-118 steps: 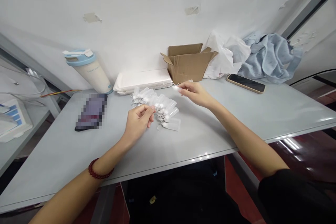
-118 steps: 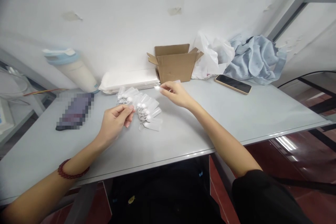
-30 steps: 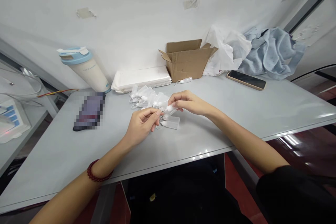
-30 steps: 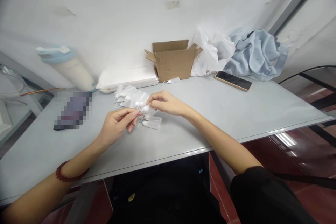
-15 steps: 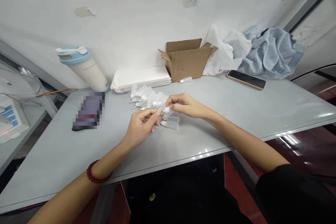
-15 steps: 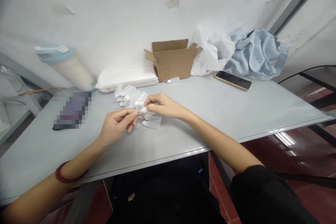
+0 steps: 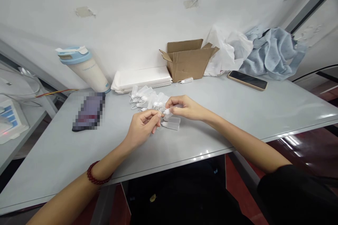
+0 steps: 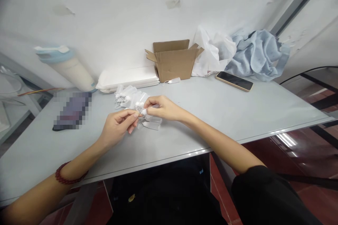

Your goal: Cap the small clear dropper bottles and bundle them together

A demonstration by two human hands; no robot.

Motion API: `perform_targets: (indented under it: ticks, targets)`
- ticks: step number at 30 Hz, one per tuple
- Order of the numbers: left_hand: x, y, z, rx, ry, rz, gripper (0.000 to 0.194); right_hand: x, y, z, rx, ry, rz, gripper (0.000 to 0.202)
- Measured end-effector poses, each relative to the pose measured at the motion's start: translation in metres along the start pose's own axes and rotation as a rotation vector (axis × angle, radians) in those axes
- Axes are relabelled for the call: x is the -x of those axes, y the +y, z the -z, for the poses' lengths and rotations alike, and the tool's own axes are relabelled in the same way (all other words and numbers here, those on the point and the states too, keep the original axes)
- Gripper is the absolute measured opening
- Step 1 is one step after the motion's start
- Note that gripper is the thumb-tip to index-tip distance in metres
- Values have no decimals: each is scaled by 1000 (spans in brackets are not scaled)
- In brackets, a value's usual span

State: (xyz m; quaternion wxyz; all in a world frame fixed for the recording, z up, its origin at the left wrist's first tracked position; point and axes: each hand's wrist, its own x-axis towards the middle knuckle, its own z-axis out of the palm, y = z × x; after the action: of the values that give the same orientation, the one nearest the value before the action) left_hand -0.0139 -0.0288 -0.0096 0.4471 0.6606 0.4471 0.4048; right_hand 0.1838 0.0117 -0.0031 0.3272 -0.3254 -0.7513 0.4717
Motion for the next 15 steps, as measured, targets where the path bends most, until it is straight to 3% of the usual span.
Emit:
perform_targets:
  ticks: [15]
  targets:
    - [0,-1,0,-1,-13,19,21,1,-2,-2,2,1,-9,10]
